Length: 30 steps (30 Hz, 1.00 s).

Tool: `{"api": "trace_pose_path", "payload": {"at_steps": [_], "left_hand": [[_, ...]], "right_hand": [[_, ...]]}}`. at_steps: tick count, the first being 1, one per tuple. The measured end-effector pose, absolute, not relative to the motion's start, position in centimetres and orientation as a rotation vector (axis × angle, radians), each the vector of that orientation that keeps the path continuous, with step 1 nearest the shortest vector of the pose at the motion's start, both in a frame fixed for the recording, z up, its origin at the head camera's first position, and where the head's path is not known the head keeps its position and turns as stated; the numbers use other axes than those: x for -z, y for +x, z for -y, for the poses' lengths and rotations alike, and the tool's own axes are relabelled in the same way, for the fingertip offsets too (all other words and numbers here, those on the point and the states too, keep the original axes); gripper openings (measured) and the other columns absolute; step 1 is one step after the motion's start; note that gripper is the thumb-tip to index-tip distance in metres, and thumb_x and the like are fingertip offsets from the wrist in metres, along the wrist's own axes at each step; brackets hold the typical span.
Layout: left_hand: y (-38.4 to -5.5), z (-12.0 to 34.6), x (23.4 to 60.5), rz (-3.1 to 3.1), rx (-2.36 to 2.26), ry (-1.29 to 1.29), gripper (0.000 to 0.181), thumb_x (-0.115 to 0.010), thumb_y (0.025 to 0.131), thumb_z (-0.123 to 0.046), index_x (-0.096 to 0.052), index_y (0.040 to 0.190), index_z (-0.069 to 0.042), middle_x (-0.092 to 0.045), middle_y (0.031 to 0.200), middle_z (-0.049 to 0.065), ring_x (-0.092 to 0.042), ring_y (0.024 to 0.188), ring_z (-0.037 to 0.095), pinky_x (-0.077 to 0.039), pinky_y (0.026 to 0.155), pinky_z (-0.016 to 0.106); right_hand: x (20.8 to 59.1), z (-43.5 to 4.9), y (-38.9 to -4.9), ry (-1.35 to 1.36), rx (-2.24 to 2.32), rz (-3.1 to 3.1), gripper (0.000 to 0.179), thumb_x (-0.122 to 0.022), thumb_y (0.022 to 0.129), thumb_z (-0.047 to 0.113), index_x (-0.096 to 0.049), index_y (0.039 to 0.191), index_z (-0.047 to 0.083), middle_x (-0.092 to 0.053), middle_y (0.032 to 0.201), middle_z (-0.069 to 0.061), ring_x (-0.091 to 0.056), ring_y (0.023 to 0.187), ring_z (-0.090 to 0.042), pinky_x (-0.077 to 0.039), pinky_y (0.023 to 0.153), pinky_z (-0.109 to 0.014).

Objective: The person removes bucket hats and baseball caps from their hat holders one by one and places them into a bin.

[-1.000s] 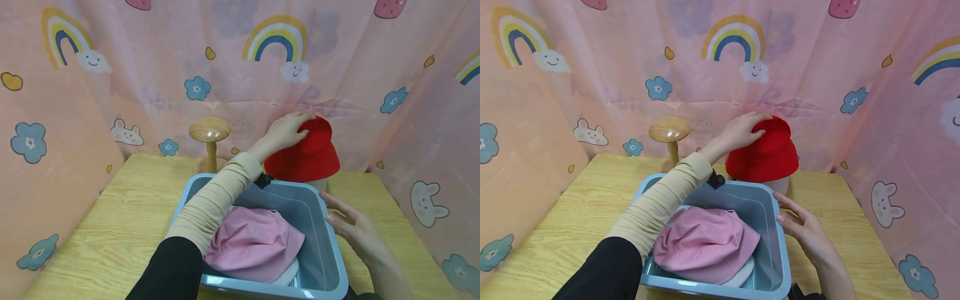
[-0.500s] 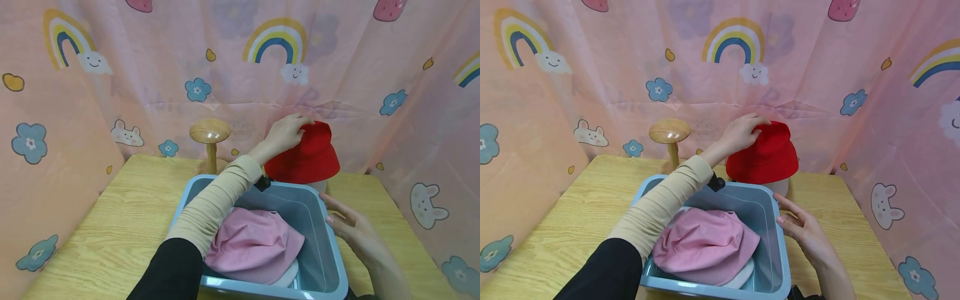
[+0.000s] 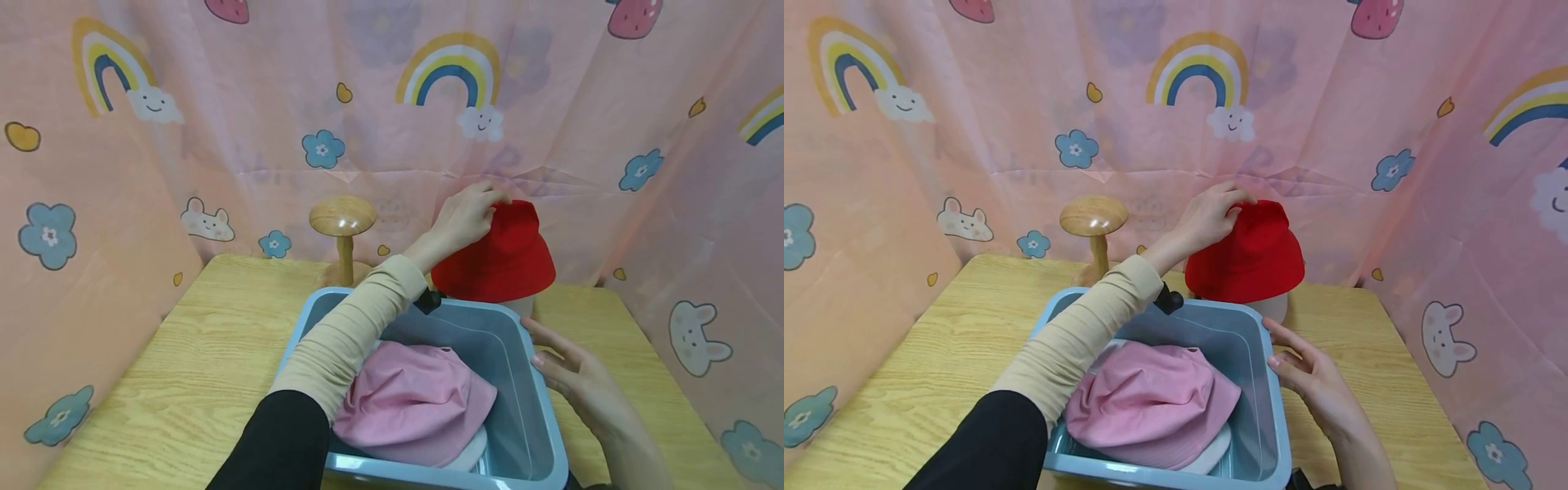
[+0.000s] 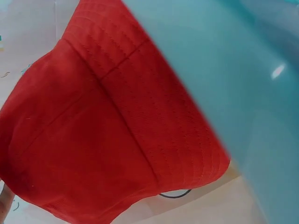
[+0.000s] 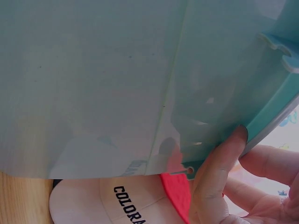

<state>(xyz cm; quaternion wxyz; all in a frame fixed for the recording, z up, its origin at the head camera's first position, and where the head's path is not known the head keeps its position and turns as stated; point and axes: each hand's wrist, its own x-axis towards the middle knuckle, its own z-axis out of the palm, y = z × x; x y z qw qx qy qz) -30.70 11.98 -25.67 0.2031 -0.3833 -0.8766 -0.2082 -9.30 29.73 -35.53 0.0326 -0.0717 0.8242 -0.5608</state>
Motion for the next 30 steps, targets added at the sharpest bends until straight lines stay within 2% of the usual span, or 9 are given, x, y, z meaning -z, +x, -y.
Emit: {"api": "trace_pose_path", "payload": {"at_steps": [12, 15, 19, 21, 30], "left_hand": [[-30.4, -11.2, 24.7, 2.311, 0.621, -1.060, 0.025, -0.054, 0.095, -0.013, -0.067, 0.115, -0.018, -0.065, 0.112, -0.001, -0.059, 0.103, 0.010, -0.051, 0.084, 0.017], [-30.2, -10.8, 24.4, 2.271, 0.653, -1.055, 0.024, -0.055, 0.094, -0.012, -0.068, 0.114, -0.016, -0.065, 0.109, 0.001, -0.059, 0.102, 0.012, -0.051, 0.083, 0.017], [-30.1, -10.3, 23.9, 2.219, 0.653, -1.047, 0.023, -0.054, 0.095, -0.011, -0.068, 0.112, -0.014, -0.064, 0.106, 0.003, -0.059, 0.101, 0.013, -0.050, 0.082, 0.017], [-30.0, -10.0, 23.6, 2.202, 0.647, -1.042, 0.023, -0.052, 0.095, -0.011, -0.068, 0.112, -0.014, -0.063, 0.104, 0.003, -0.059, 0.100, 0.013, -0.050, 0.081, 0.016], [-29.3, -8.6, 22.6, 2.129, 0.644, -1.029, 0.022, -0.053, 0.095, -0.011, -0.069, 0.111, -0.012, -0.062, 0.101, 0.003, -0.058, 0.095, 0.012, -0.050, 0.077, 0.017]], "right_hand": [[35.5, -29.7, -9.2, -0.257, 1.738, -2.535, 0.059, -0.052, 0.096, 0.017, -0.031, 0.151, 0.015, -0.051, 0.128, 0.010, -0.062, 0.107, -0.003, -0.050, 0.090, -0.059], [35.6, -29.8, -9.2, -0.275, 1.739, -2.530, 0.058, -0.052, 0.097, 0.016, -0.031, 0.151, 0.014, -0.052, 0.128, 0.010, -0.064, 0.107, -0.005, -0.053, 0.090, -0.051], [35.6, -29.8, -9.2, -0.296, 1.747, -2.514, 0.058, -0.051, 0.097, 0.015, -0.030, 0.151, 0.013, -0.052, 0.128, 0.009, -0.065, 0.107, -0.006, -0.055, 0.086, -0.033], [35.6, -29.8, -9.2, -0.303, 1.752, -2.510, 0.058, -0.050, 0.097, 0.014, -0.030, 0.151, 0.012, -0.052, 0.128, 0.009, -0.065, 0.107, -0.007, -0.055, 0.085, -0.029], [35.6, -29.8, -9.2, -0.308, 1.738, -2.529, 0.057, -0.051, 0.097, 0.015, -0.031, 0.151, 0.012, -0.052, 0.128, 0.009, -0.064, 0.107, -0.006, -0.056, 0.086, -0.036]]}}
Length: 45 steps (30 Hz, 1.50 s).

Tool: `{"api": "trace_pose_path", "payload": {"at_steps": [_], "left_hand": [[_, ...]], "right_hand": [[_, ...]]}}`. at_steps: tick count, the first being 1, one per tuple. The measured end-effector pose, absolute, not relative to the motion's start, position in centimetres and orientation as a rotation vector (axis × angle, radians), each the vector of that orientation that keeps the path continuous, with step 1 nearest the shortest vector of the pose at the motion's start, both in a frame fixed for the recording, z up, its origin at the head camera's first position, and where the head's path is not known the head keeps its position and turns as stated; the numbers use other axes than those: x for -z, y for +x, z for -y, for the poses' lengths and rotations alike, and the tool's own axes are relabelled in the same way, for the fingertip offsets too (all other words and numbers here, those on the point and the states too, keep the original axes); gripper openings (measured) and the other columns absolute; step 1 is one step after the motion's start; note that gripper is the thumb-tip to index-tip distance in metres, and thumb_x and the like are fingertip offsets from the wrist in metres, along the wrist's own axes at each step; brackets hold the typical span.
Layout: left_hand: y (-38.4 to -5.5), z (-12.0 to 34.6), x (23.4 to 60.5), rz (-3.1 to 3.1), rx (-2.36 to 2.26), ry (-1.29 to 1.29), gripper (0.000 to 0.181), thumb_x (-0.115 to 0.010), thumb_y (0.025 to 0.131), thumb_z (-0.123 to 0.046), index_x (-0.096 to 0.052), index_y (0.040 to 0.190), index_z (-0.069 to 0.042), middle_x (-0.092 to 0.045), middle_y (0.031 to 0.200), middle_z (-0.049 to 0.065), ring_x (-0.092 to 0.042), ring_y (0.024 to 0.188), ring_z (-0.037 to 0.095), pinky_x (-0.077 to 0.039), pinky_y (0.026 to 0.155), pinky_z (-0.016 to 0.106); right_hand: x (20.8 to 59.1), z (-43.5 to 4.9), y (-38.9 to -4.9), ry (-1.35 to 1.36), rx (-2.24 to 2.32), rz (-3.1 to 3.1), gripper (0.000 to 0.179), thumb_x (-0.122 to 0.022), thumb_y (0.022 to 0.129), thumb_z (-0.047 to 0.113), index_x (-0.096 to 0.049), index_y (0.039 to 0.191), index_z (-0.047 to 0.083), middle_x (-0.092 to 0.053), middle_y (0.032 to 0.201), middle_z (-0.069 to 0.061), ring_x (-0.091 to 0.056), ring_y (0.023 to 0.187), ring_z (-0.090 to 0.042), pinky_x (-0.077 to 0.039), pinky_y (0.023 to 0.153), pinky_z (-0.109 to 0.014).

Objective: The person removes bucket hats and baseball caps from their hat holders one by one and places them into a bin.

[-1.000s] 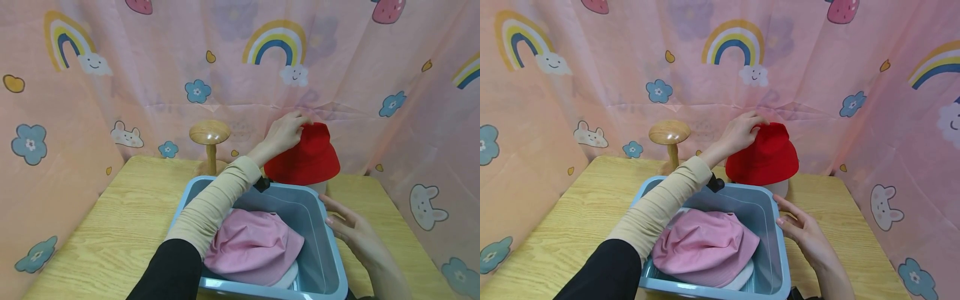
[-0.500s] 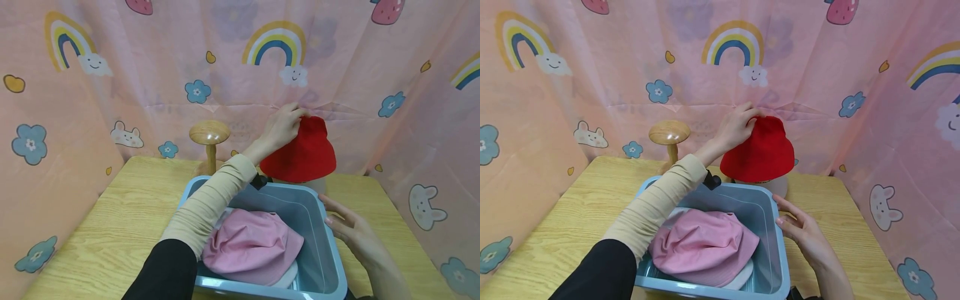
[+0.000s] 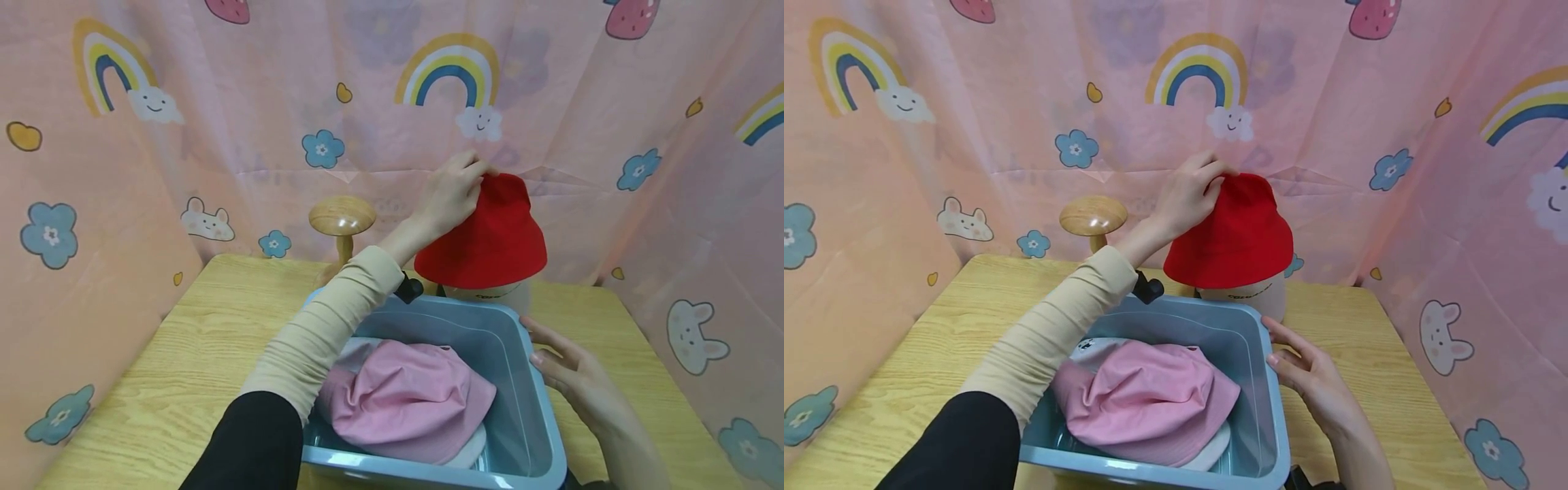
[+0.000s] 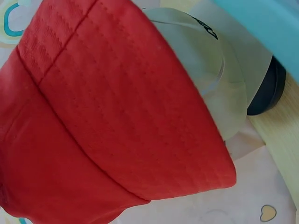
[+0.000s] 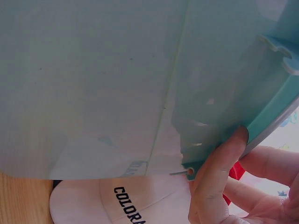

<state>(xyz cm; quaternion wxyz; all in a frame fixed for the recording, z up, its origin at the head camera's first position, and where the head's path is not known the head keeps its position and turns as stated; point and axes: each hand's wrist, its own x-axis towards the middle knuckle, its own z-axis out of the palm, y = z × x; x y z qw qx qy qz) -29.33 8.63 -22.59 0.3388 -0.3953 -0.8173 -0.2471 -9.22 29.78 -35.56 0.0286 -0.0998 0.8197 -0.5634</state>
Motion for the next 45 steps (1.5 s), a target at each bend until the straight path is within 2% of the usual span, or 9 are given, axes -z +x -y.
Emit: {"api": "trace_pose_path", "payload": {"at_steps": [8, 10, 15, 17, 30, 38, 45], "left_hand": [[-28.7, -7.7, 21.7, 2.079, 0.608, -1.043, 0.024, -0.049, 0.096, -0.010, -0.070, 0.109, -0.014, -0.062, 0.099, 0.003, -0.058, 0.093, 0.012, -0.049, 0.073, 0.017], [-28.5, -7.5, 21.4, 2.064, 0.600, -1.050, 0.025, -0.048, 0.096, -0.010, -0.070, 0.108, -0.014, -0.063, 0.099, 0.003, -0.058, 0.094, 0.012, -0.049, 0.075, 0.017], [-27.9, -6.9, 20.8, 2.021, 0.599, -1.067, 0.025, -0.048, 0.096, -0.009, -0.070, 0.107, -0.013, -0.063, 0.099, 0.004, -0.058, 0.095, 0.013, -0.049, 0.078, 0.018], [-27.7, -6.7, 20.6, 2.008, 0.596, -1.068, 0.025, -0.047, 0.096, -0.009, -0.070, 0.106, -0.013, -0.063, 0.099, 0.004, -0.058, 0.095, 0.013, -0.049, 0.078, 0.018], [-25.4, -5.1, 19.4, 1.961, 0.550, -1.119, 0.029, -0.042, 0.098, -0.009, -0.069, 0.104, -0.012, -0.062, 0.097, 0.006, -0.057, 0.093, 0.016, -0.048, 0.078, 0.020], [-24.1, -3.8, 19.3, 1.872, 0.604, -1.202, 0.026, -0.045, 0.097, -0.009, -0.070, 0.104, -0.008, -0.062, 0.096, 0.009, -0.057, 0.093, 0.017, -0.049, 0.082, 0.021], [-23.2, -2.4, 19.5, 1.765, 0.589, -1.248, 0.026, -0.045, 0.097, -0.008, -0.071, 0.103, -0.008, -0.060, 0.090, 0.009, -0.056, 0.087, 0.017, -0.048, 0.077, 0.021]], "right_hand": [[35.7, -29.7, -9.2, -0.281, 1.742, -2.532, 0.059, -0.052, 0.096, 0.016, -0.030, 0.151, 0.012, -0.051, 0.128, 0.010, -0.063, 0.107, -0.004, -0.054, 0.089, -0.050], [35.7, -29.7, -9.2, -0.281, 1.745, -2.531, 0.059, -0.052, 0.096, 0.016, -0.030, 0.151, 0.012, -0.051, 0.128, 0.010, -0.063, 0.107, -0.004, -0.054, 0.089, -0.046], [35.7, -29.9, -9.3, -0.302, 1.765, -2.504, 0.058, -0.050, 0.097, 0.014, -0.030, 0.151, 0.011, -0.052, 0.128, 0.010, -0.063, 0.107, -0.004, -0.054, 0.085, -0.028], [35.7, -29.9, -9.3, -0.308, 1.773, -2.496, 0.057, -0.050, 0.097, 0.014, -0.030, 0.151, 0.011, -0.052, 0.128, 0.010, -0.063, 0.107, -0.004, -0.054, 0.084, -0.026], [35.6, -29.9, -9.4, -0.305, 1.754, -2.496, 0.059, -0.051, 0.097, 0.015, -0.028, 0.151, 0.010, -0.048, 0.131, 0.010, -0.060, 0.110, -0.001, -0.054, 0.085, -0.027], [35.6, -30.1, -9.5, -0.333, 1.765, -2.468, 0.058, -0.049, 0.098, 0.013, -0.028, 0.151, 0.005, -0.049, 0.130, 0.009, -0.058, 0.111, 0.000, -0.054, 0.084, -0.026], [35.6, -30.1, -9.6, -0.343, 1.809, -2.414, 0.057, -0.048, 0.098, 0.011, -0.027, 0.150, 0.003, -0.050, 0.129, 0.010, -0.061, 0.109, -0.002, -0.054, 0.084, -0.024]]}}
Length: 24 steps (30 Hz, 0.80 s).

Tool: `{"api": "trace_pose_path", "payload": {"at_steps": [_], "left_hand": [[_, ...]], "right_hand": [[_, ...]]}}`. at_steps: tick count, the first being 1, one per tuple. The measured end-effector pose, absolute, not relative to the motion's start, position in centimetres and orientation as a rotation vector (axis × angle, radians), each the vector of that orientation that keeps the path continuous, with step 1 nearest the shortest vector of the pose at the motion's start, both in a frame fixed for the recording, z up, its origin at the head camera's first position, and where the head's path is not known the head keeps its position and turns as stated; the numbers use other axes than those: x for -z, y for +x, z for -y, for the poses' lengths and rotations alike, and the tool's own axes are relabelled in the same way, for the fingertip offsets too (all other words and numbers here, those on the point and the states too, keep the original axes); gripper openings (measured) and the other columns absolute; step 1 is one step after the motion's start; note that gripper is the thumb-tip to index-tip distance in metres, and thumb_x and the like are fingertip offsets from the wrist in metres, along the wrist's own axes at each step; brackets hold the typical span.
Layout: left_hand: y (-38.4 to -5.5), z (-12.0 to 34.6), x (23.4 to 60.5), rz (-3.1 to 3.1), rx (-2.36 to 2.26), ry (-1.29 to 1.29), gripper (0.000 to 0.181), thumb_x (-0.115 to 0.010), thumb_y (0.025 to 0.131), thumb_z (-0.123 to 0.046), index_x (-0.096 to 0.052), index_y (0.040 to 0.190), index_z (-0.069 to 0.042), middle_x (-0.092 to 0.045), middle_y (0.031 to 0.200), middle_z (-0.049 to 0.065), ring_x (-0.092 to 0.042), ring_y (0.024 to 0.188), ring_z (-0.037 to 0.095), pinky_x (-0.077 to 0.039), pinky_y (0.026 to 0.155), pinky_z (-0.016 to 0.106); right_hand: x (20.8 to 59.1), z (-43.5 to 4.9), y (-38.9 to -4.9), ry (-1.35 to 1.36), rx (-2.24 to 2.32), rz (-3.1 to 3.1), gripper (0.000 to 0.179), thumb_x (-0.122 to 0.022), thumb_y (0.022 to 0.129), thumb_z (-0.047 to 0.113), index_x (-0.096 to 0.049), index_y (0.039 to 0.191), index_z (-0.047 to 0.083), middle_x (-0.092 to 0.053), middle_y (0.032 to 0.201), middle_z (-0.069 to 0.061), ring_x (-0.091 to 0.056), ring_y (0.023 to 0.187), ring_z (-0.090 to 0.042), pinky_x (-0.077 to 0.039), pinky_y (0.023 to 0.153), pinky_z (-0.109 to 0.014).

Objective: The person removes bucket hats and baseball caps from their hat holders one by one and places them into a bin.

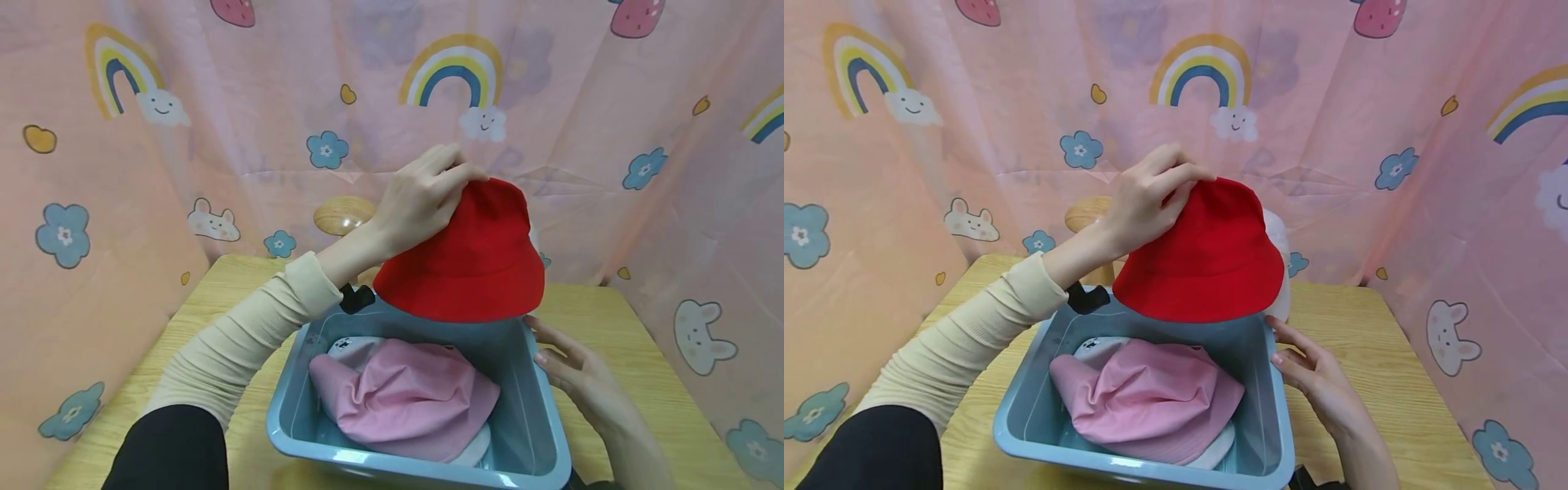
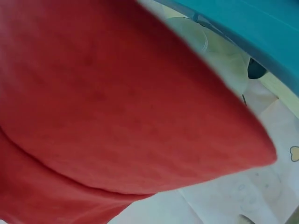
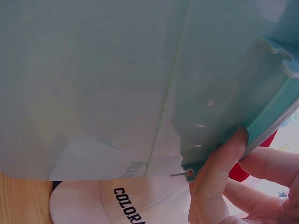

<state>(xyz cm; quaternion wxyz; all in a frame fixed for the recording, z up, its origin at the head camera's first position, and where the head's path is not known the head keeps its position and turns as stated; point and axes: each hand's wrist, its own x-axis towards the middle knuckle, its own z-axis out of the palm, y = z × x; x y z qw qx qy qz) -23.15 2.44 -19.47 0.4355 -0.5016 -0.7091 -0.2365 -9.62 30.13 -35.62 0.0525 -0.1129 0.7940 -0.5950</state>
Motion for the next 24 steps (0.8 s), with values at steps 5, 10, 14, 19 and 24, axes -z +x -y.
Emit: {"api": "trace_pose_path", "payload": {"at_steps": [5, 10, 14, 19, 24], "left_hand": [[-22.1, -1.7, 19.7, 1.683, 0.592, -1.280, 0.023, -0.049, 0.096, -0.007, -0.072, 0.101, -0.007, -0.062, 0.090, 0.009, -0.057, 0.086, 0.018, -0.050, 0.075, 0.022], [-20.9, -1.2, 19.9, 1.616, 0.574, -1.320, 0.023, -0.051, 0.094, -0.005, -0.073, 0.100, -0.008, -0.064, 0.091, 0.008, -0.058, 0.084, 0.017, -0.050, 0.072, 0.022], [-19.9, -0.8, 20.1, 1.571, 0.560, -1.356, 0.023, -0.052, 0.093, -0.004, -0.073, 0.101, -0.009, -0.064, 0.091, 0.006, -0.060, 0.085, 0.017, -0.050, 0.076, 0.023], [-18.9, -0.3, 20.4, 1.533, 0.538, -1.396, 0.022, -0.055, 0.091, -0.003, -0.073, 0.101, -0.010, -0.066, 0.090, 0.005, -0.061, 0.085, 0.017, -0.051, 0.077, 0.023], [-17.8, 0.5, 20.9, 1.527, 0.501, -1.402, 0.018, -0.060, 0.089, -0.004, -0.073, 0.099, -0.010, -0.068, 0.091, 0.005, -0.061, 0.081, 0.016, -0.051, 0.073, 0.023]], "right_hand": [[35.7, -30.3, -9.5, -0.326, 1.851, -2.371, 0.056, -0.048, 0.098, 0.010, -0.027, 0.149, -0.001, -0.052, 0.127, 0.012, -0.065, 0.103, -0.008, -0.054, 0.084, -0.023], [35.8, -30.4, -9.5, -0.316, 1.862, -2.355, 0.052, -0.048, 0.099, 0.010, -0.031, 0.147, 0.000, -0.053, 0.128, 0.014, -0.064, 0.103, -0.008, -0.054, 0.084, -0.023], [35.8, -30.4, -9.5, -0.274, 1.856, -2.352, 0.051, -0.049, 0.099, 0.012, -0.033, 0.146, 0.002, -0.053, 0.128, 0.014, -0.061, 0.105, -0.007, -0.054, 0.085, -0.023], [35.9, -30.3, -9.5, -0.220, 1.854, -2.362, 0.057, -0.051, 0.098, 0.014, -0.028, 0.148, 0.000, -0.051, 0.128, 0.018, -0.059, 0.108, -0.002, -0.053, 0.085, -0.023], [35.8, -30.2, -9.5, -0.249, 1.848, -2.380, 0.059, -0.051, 0.098, 0.013, -0.026, 0.150, 0.002, -0.050, 0.129, 0.017, -0.060, 0.108, -0.002, -0.054, 0.084, -0.024]]}}
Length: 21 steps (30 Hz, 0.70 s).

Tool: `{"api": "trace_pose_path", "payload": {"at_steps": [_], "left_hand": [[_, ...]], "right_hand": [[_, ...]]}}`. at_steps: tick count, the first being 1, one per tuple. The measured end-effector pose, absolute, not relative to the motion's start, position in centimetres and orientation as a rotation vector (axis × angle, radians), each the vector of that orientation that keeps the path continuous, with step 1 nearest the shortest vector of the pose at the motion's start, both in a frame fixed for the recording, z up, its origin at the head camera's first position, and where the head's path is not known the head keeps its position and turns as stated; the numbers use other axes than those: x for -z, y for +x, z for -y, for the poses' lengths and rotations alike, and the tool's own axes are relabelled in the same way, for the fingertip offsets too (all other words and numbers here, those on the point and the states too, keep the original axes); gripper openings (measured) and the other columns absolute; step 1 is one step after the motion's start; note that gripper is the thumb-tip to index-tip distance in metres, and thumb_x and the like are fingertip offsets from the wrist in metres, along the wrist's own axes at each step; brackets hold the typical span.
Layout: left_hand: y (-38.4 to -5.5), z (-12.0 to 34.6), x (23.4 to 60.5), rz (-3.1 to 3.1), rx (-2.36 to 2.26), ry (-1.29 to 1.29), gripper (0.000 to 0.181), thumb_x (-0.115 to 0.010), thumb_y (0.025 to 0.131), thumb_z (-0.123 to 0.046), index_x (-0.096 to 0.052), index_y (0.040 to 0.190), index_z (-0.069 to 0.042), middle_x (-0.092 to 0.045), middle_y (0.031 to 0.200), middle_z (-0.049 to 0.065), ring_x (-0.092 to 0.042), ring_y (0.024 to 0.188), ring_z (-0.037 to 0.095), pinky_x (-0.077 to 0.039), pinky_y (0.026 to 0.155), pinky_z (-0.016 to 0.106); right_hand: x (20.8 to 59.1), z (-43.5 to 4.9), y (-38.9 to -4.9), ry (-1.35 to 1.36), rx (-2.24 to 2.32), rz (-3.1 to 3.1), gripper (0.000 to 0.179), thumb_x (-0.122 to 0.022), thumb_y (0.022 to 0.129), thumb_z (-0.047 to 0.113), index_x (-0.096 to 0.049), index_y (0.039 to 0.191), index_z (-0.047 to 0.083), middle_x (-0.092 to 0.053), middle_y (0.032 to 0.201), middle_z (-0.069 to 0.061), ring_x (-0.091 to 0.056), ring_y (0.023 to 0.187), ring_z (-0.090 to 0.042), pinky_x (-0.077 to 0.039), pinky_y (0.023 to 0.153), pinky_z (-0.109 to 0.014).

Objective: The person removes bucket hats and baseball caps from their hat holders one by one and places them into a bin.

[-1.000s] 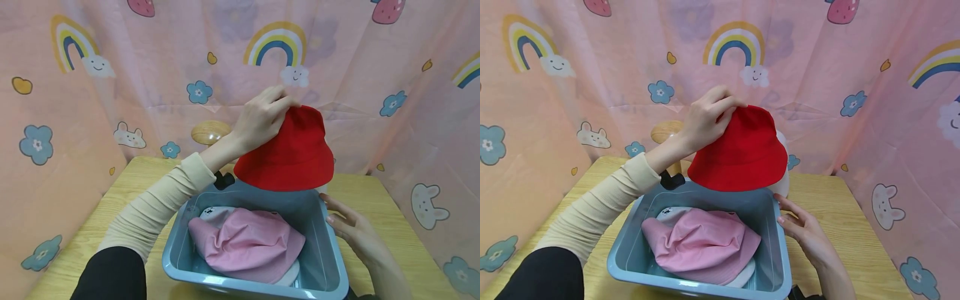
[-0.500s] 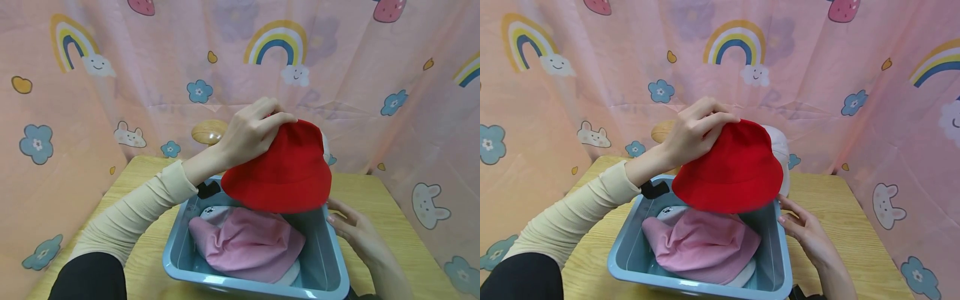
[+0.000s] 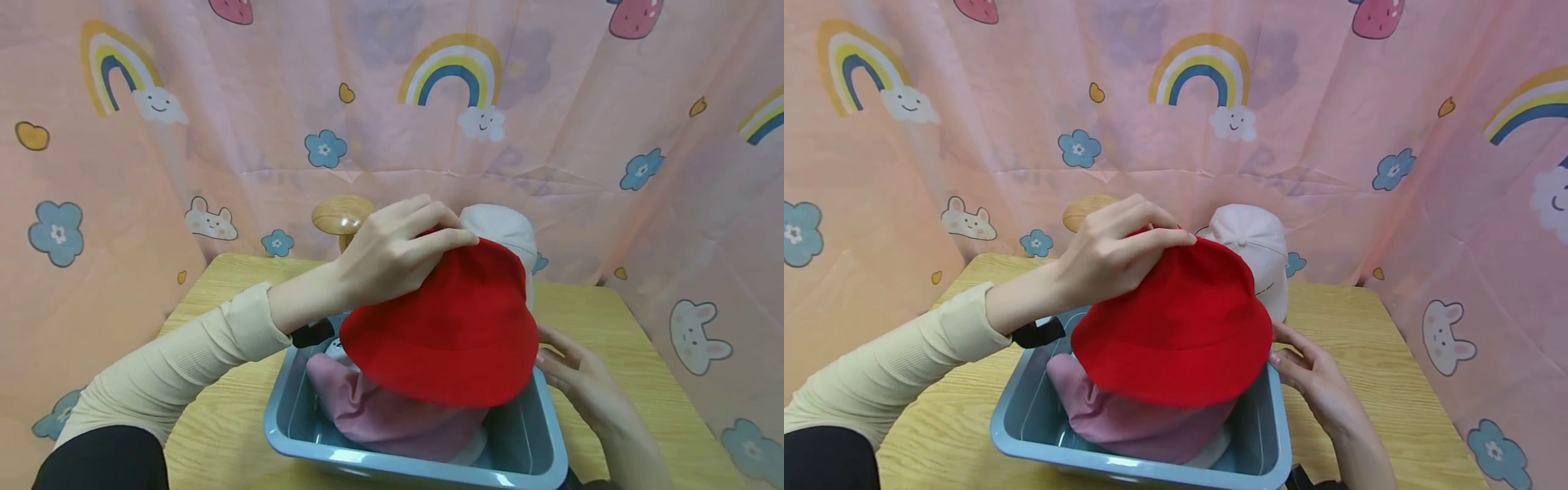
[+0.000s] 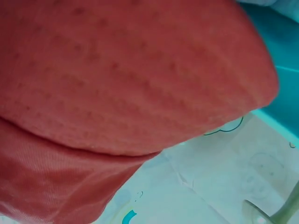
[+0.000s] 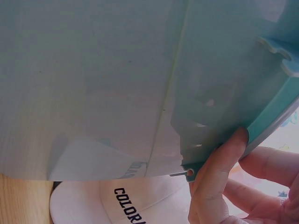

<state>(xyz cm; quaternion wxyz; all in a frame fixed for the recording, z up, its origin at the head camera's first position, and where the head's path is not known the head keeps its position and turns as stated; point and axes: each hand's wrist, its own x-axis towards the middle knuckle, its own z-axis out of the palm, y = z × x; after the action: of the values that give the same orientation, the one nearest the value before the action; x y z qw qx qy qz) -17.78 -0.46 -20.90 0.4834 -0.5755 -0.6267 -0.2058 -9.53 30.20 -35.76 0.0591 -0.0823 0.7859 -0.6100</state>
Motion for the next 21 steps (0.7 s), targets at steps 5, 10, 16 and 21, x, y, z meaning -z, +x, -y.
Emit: {"api": "trace_pose_path", "payload": {"at_steps": [5, 10, 16, 21], "left_hand": [[-16.8, 1.3, 21.5, 1.520, 0.426, -1.406, 0.016, -0.064, 0.087, -0.006, -0.074, 0.099, -0.011, -0.068, 0.089, 0.003, -0.061, 0.079, 0.016, -0.051, 0.072, 0.022], [-16.4, 1.9, 21.9, 1.496, 0.365, -1.427, 0.016, -0.066, 0.085, -0.007, -0.074, 0.099, -0.011, -0.069, 0.090, 0.003, -0.060, 0.078, 0.015, -0.050, 0.068, 0.022], [-15.5, 2.5, 22.4, 1.423, 0.233, -1.473, 0.018, -0.068, 0.085, -0.013, -0.073, 0.103, -0.012, -0.070, 0.092, 0.003, -0.062, 0.081, 0.015, -0.051, 0.070, 0.023], [-14.7, 2.8, 22.9, 1.349, 0.118, -1.511, 0.019, -0.065, 0.088, -0.015, -0.071, 0.106, -0.014, -0.069, 0.093, 0.001, -0.063, 0.084, 0.013, -0.052, 0.072, 0.023]], "right_hand": [[35.5, -30.1, -9.5, -0.269, 1.795, -2.420, 0.057, -0.050, 0.098, 0.014, -0.030, 0.151, 0.013, -0.050, 0.126, 0.012, -0.061, 0.107, -0.002, -0.054, 0.084, -0.024], [35.5, -30.1, -9.5, -0.311, 1.831, -2.392, 0.055, -0.048, 0.099, 0.011, -0.030, 0.151, 0.012, -0.051, 0.124, 0.011, -0.063, 0.105, -0.003, -0.054, 0.084, -0.022], [35.6, -30.1, -9.6, -0.380, 1.874, -2.351, 0.054, -0.046, 0.099, 0.007, -0.031, 0.150, 0.010, -0.054, 0.123, 0.008, -0.064, 0.104, -0.006, -0.054, 0.084, -0.023], [35.5, -30.1, -9.7, -0.382, 1.872, -2.355, 0.054, -0.046, 0.099, 0.007, -0.031, 0.150, 0.009, -0.055, 0.122, 0.008, -0.065, 0.104, -0.006, -0.054, 0.084, -0.022]]}}
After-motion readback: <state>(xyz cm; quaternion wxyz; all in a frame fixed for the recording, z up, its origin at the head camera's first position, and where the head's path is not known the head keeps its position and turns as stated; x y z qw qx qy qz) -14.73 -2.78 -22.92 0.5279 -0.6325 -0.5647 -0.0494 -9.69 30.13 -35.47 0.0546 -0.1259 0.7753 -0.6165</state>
